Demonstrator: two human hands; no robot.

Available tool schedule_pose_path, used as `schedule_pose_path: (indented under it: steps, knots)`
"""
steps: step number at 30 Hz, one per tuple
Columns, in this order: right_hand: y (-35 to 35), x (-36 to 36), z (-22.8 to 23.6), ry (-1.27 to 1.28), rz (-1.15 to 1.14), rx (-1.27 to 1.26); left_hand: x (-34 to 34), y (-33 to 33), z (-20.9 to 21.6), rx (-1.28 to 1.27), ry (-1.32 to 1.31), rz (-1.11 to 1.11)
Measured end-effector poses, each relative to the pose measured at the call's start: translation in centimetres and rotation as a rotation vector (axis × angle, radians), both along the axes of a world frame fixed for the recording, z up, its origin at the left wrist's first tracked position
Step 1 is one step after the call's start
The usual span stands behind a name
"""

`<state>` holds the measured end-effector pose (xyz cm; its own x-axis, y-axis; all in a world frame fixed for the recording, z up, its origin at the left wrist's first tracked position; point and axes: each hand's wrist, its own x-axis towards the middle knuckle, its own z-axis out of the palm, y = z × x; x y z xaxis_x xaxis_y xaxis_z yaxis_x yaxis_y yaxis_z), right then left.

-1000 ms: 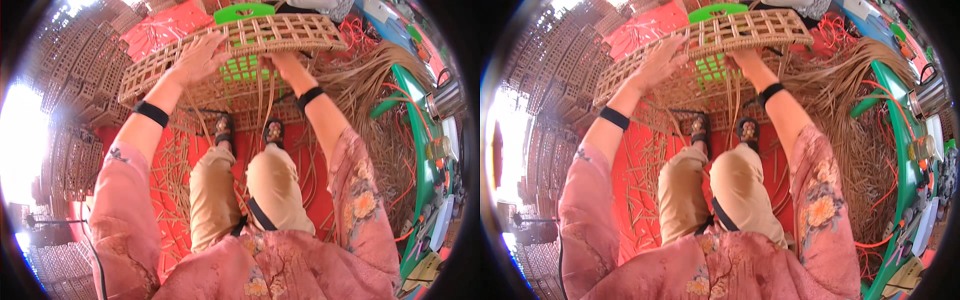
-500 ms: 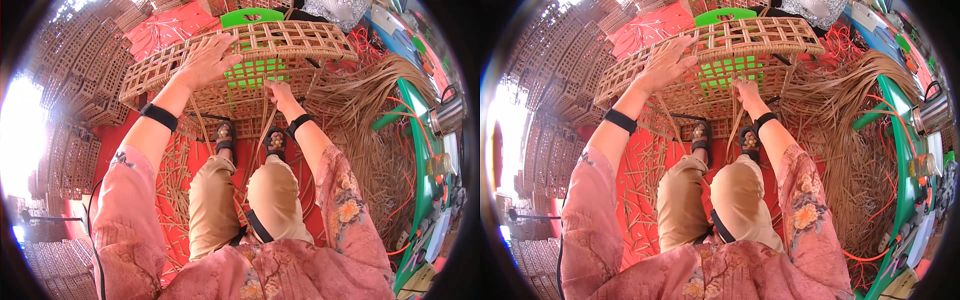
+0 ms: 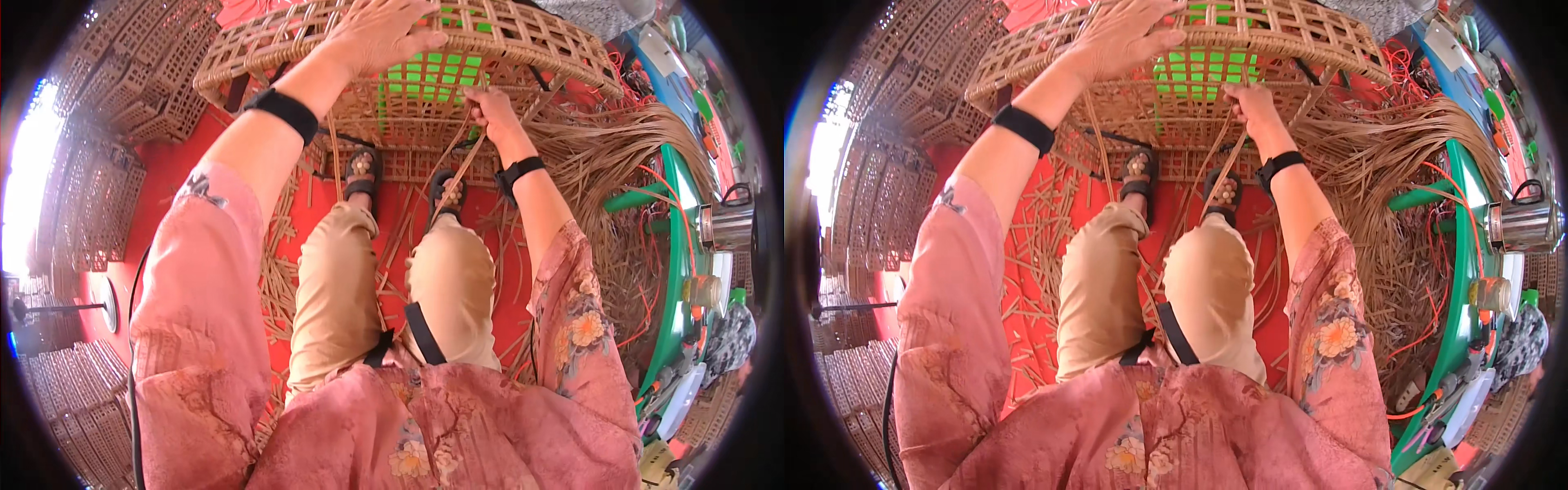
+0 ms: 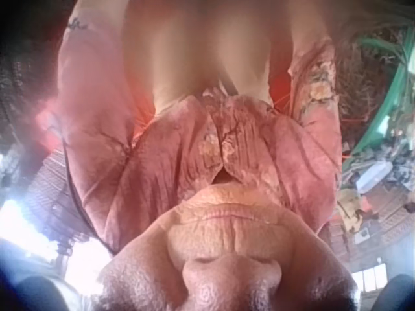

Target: Weave thin bamboo strips into a large rectangular bamboo frame to create a mesh surface.

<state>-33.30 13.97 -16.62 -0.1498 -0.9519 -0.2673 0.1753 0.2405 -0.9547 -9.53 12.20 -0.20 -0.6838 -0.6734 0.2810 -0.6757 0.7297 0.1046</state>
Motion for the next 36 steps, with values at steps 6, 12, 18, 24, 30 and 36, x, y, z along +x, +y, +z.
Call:
schedule_pose_path:
  steps: [6, 12, 18, 24, 30, 36]
  knots:
    - [0.0, 0.3, -1.1, 0.014, -0.008, -0.01, 0.0, 0.2, 0.6, -0.048, -0.006, 0.037]
    - [0.8, 0.6, -1.7, 0.035, -0.071, 0.005, -0.4, -1.2, -0.5, -0.175, 0.049, -0.016]
    - [2.2, 0.9, -2.0, 0.208, 0.024, -0.014, -0.1, -0.1, -1.6, -0.211, 0.075, -0.023]
    - [5.0, 3.2, 0.0, 0.138, -0.191, -0.209, 0.3, 3.4, -1.0, -0.204, 0.085, -0.027]
    - [8.5, 3.2, 1.6, -0.218, -0.106, -0.406, 0.9, 8.0, -1.0, -0.239, 0.104, -0.024]
    - [13.4, 4.5, 3.3, -0.081, -0.092, -0.497, 1.8, 15.0, -1.6, -0.211, 0.086, -0.044]
